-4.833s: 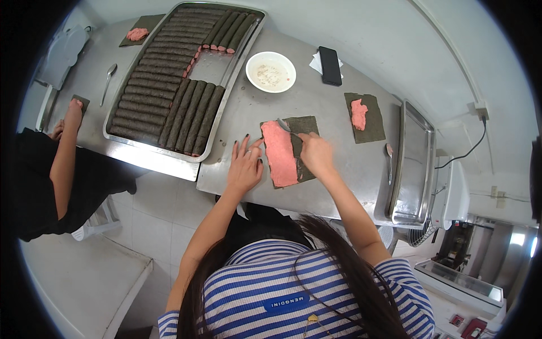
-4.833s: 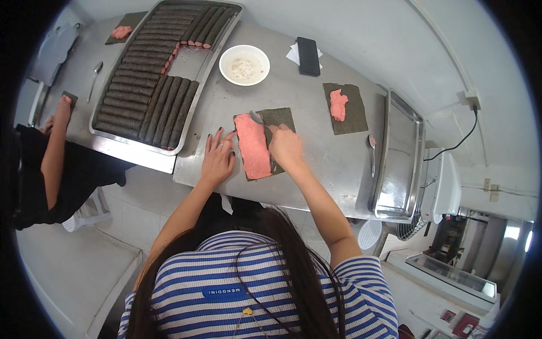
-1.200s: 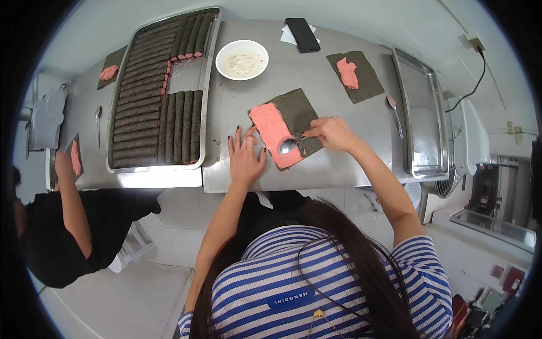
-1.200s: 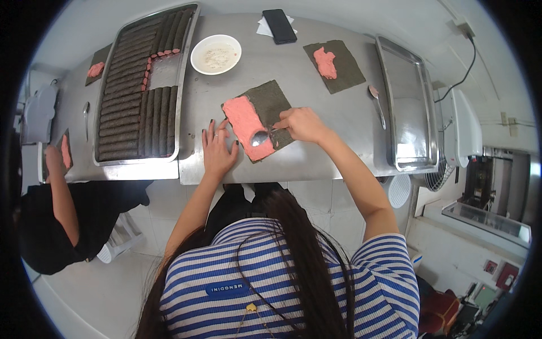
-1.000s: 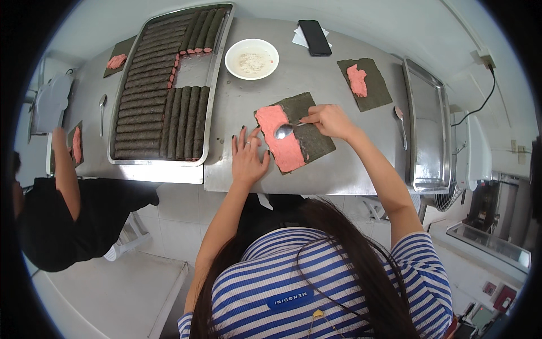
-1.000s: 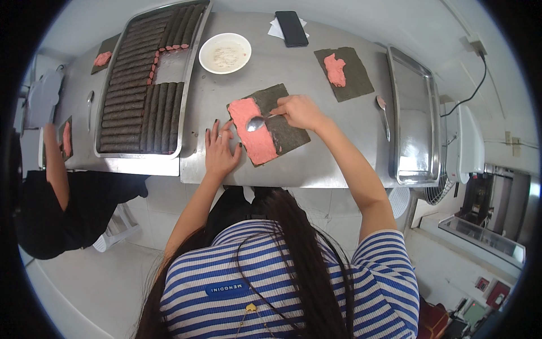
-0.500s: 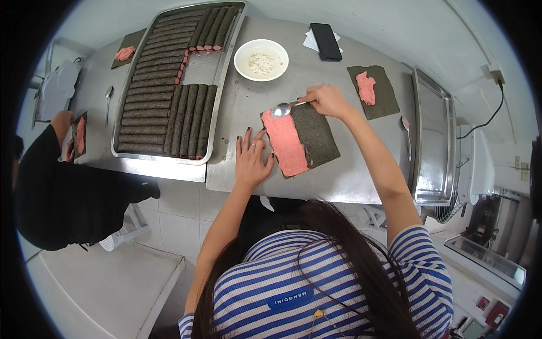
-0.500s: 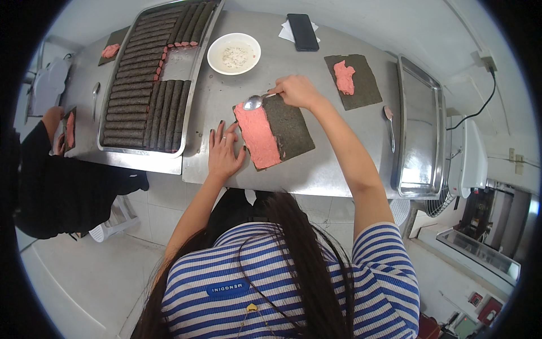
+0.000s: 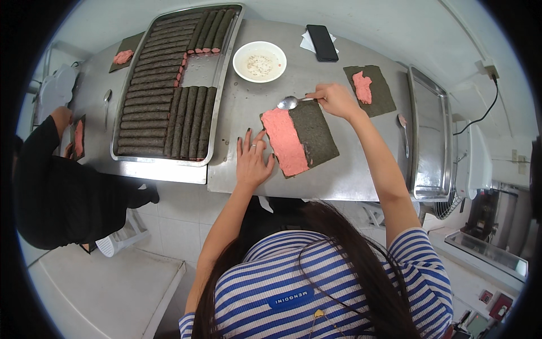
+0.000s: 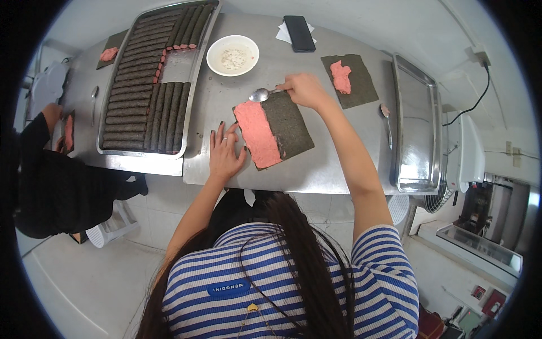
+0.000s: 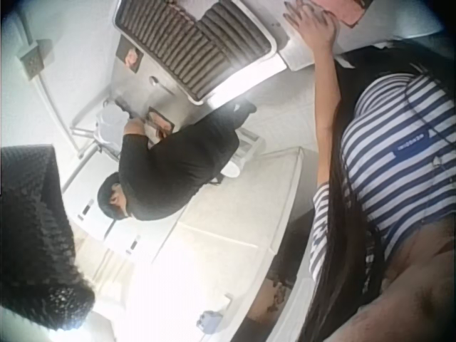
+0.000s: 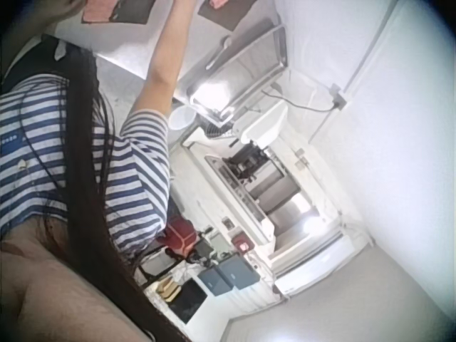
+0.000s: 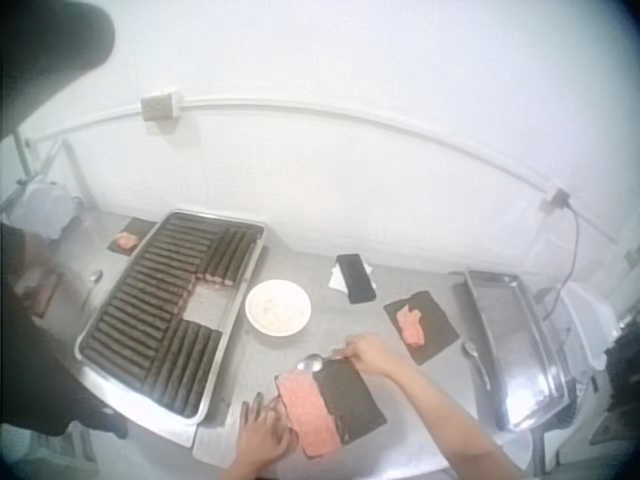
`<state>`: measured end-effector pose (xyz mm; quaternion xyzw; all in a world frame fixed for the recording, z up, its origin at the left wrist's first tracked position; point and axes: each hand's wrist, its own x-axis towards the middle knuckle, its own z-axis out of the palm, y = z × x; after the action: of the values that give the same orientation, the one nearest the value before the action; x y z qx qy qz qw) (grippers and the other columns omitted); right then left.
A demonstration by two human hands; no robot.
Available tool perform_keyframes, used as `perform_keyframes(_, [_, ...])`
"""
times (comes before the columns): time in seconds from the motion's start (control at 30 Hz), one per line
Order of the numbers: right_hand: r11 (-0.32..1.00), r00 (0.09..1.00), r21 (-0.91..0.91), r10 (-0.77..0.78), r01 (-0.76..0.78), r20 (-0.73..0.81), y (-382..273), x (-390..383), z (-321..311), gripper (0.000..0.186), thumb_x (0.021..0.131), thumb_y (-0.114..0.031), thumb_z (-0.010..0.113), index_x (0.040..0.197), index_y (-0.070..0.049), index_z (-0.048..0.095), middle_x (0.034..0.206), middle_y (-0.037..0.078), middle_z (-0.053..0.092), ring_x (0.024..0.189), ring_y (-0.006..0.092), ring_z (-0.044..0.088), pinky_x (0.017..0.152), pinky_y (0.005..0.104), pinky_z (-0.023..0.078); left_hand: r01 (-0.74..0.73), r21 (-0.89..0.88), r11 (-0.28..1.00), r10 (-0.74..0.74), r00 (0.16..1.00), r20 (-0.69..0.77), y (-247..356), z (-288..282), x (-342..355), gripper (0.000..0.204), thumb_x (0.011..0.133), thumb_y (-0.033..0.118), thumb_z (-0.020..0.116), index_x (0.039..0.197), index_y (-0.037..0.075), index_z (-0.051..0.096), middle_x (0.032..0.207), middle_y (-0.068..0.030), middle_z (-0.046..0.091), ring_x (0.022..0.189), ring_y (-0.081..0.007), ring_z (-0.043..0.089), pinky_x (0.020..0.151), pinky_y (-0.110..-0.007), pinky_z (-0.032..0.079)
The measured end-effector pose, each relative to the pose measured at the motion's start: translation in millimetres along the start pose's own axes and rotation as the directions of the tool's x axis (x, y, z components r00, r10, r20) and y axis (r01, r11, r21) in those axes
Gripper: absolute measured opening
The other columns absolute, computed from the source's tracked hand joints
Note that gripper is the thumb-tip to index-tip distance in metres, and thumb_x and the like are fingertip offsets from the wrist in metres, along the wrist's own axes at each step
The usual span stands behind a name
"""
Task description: The person spreads a pink filling onto a sheet of nori using a spoon, then rolls the nori into a cylindrical sushi roll. The finished roll is placed on a metal tray alongside other completed rolls.
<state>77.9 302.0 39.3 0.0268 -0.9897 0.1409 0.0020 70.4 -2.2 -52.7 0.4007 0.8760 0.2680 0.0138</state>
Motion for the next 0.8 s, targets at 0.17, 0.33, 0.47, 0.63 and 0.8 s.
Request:
perform_keyframes(0.17, [0.996, 0.995, 0.004, 0.092, -0.092, 0.029, -8.8, -11.0, 7.8, 0.034, 0.077, -0.007, 0.053, 0.101, -0.02, 0.074, 0.084, 0.007, 0.064, 0.083, 0.0282, 0.063, 0.069, 0.0423, 0.049, -0.004, 0.002, 1.0, 0.004, 1.0, 0.008, 0.4, -0.6, 1.0, 0.042, 0.079, 0.026, 0.059, 0.112, 0.004, 0.046, 0.135, -0.0051, 0.046, 0.137, -0.0355, 0.029, 0.112, -0.056, 0.019])
perform_keyframes(0.33, [0.985, 0.985, 0.006, 0.172, -0.172, 0.033, -7.9, -10.9, 12.7, 0.032, 0.078, -0.008, 0.053, 0.101, -0.017, 0.073, 0.089, 0.007, 0.066, 0.086, 0.03, 0.063, 0.072, 0.0432, 0.05, -0.007, -0.018, 1.0, 0.007, 1.0, -0.001, 0.0, -0.9, 0.7, 0.04, 0.079, 0.025, 0.059, 0.11, 0.004, 0.046, 0.136, -0.0055, 0.046, 0.137, -0.0356, 0.029, 0.111, -0.056, 0.019])
perform_keyframes(0.47, [0.995, 0.996, -0.038, 0.092, -0.092, -0.005, -23.5, -14.6, 21.5, 0.03, 0.079, -0.008, 0.053, 0.101, -0.016, 0.072, 0.092, 0.007, 0.066, 0.086, 0.0308, 0.064, 0.073, 0.0431, 0.05, -0.01, -0.026, 1.0, 0.01, 1.0, -0.003, -0.3, -0.4, 0.7, 0.038, 0.079, 0.025, 0.06, 0.107, 0.004, 0.047, 0.137, -0.0055, 0.046, 0.138, -0.0355, 0.028, 0.111, -0.056, 0.019])
perform_keyframes(0.63, [0.995, 0.998, 0.078, 0.058, -0.058, -0.007, -57.0, -8.0, 20.8, 0.029, 0.08, -0.008, 0.054, 0.101, -0.014, 0.072, 0.09, 0.009, 0.066, 0.084, 0.0307, 0.064, 0.072, 0.0428, 0.051, -0.003, -0.019, 1.0, 0.004, 1.0, 0.006, 0.0, -1.0, 0.4, 0.035, 0.079, 0.025, 0.06, 0.104, 0.004, 0.047, 0.139, -0.0053, 0.045, 0.138, -0.0354, 0.028, 0.112, -0.055, 0.019])
perform_keyframes(0.8, [0.994, 0.998, 0.096, 0.051, -0.049, -0.025, -49.3, -1.8, 14.1, 0.029, 0.08, -0.008, 0.054, 0.102, -0.015, 0.072, 0.088, 0.008, 0.065, 0.083, 0.0307, 0.063, 0.071, 0.0432, 0.05, -0.008, -0.014, 1.0, 0.008, 1.0, 0.002, -0.3, -1.1, 0.6, 0.034, 0.079, 0.025, 0.059, 0.103, 0.004, 0.047, 0.139, -0.0052, 0.045, 0.138, -0.0352, 0.028, 0.112, -0.055, 0.019])
